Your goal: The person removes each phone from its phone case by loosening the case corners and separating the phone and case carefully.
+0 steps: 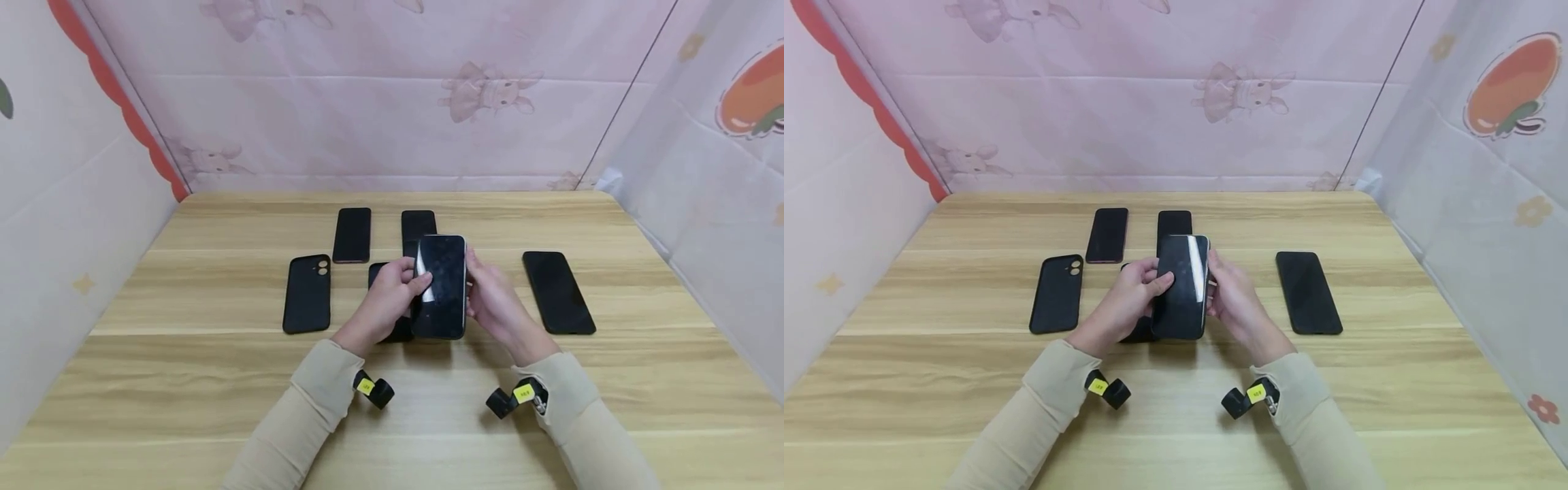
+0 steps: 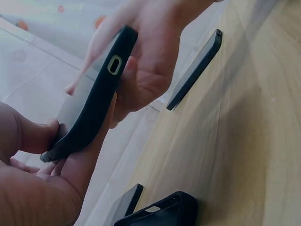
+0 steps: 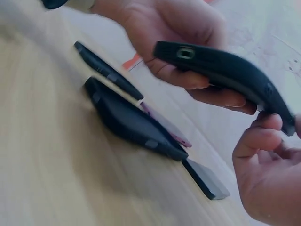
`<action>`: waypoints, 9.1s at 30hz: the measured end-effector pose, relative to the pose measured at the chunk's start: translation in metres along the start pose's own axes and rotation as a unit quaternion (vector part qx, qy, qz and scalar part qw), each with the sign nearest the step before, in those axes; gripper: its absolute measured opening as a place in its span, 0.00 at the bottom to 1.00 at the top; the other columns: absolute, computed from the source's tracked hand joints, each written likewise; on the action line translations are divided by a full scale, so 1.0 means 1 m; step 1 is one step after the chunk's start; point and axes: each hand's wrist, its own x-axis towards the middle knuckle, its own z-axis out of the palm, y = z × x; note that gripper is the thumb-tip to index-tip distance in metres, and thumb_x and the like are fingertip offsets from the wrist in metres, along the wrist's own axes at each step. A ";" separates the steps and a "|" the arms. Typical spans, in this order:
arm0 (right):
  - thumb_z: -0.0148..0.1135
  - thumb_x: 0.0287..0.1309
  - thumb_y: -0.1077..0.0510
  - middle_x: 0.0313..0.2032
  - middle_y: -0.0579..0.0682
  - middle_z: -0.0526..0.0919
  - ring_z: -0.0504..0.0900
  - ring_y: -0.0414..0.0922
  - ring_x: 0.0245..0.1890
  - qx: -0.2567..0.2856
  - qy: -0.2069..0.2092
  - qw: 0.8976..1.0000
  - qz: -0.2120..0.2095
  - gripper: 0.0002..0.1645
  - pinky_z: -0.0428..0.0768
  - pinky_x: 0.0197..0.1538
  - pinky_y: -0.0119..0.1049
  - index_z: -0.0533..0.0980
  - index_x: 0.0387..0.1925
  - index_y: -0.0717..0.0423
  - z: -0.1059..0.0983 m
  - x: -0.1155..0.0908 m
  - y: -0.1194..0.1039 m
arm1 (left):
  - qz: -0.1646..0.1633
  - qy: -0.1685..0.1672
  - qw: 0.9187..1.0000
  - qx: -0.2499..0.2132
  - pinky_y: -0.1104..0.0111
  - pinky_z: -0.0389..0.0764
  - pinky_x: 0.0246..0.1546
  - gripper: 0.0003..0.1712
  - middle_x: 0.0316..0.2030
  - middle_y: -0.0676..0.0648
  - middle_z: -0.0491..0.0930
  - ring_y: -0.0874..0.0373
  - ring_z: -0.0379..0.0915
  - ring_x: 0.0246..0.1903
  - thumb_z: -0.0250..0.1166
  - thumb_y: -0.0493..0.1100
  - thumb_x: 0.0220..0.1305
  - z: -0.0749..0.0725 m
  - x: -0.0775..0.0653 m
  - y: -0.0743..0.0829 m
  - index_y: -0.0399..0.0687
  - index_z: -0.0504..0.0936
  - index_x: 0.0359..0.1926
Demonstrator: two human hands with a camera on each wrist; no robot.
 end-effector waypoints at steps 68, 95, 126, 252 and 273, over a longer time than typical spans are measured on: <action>0.48 0.71 0.70 0.51 0.61 0.72 0.79 0.46 0.33 -0.170 -0.310 0.928 -0.114 0.32 0.82 0.36 0.37 0.47 0.70 0.66 -0.011 -0.023 -0.002 | -0.014 -0.031 0.999 -0.024 0.59 0.87 0.28 0.16 0.33 0.44 0.84 0.54 0.85 0.27 0.56 0.47 0.74 -0.025 0.003 0.010 0.40 0.75 0.53; 0.49 0.70 0.71 0.57 0.58 0.73 0.80 0.46 0.38 -0.166 -0.316 0.926 -0.123 0.30 0.83 0.40 0.37 0.51 0.67 0.65 -0.009 -0.026 -0.005 | -0.016 -0.067 0.996 -0.054 0.57 0.87 0.36 0.18 0.40 0.43 0.83 0.53 0.86 0.35 0.52 0.47 0.77 -0.028 0.004 0.010 0.39 0.74 0.57; 0.50 0.68 0.69 0.60 0.65 0.74 0.80 0.54 0.33 -0.290 -0.190 0.937 -0.040 0.39 0.84 0.36 0.42 0.47 0.74 0.57 -0.005 -0.022 -0.008 | -0.004 -0.002 0.999 0.036 0.62 0.86 0.24 0.21 0.45 0.38 0.84 0.55 0.84 0.30 0.61 0.48 0.71 -0.015 0.005 -0.001 0.41 0.73 0.58; 0.44 0.70 0.61 0.51 0.65 0.78 0.79 0.50 0.42 -0.470 0.128 0.873 0.012 0.27 0.78 0.43 0.32 0.67 0.65 0.69 -0.069 0.036 -0.042 | 0.036 0.040 0.887 0.459 0.68 0.73 0.17 0.16 0.15 0.47 0.75 0.56 0.73 0.13 0.57 0.48 0.72 0.018 -0.007 0.003 0.44 0.77 0.28; 0.43 0.73 0.59 0.54 0.65 0.80 0.81 0.50 0.47 -0.495 0.181 0.846 -0.080 0.20 0.82 0.42 0.26 0.73 0.57 0.65 -0.097 -0.029 -0.066 | 0.048 -0.013 0.944 0.325 0.66 0.83 0.45 0.25 0.57 0.46 0.81 0.59 0.84 0.31 0.53 0.45 0.73 0.044 0.004 0.005 0.44 0.70 0.68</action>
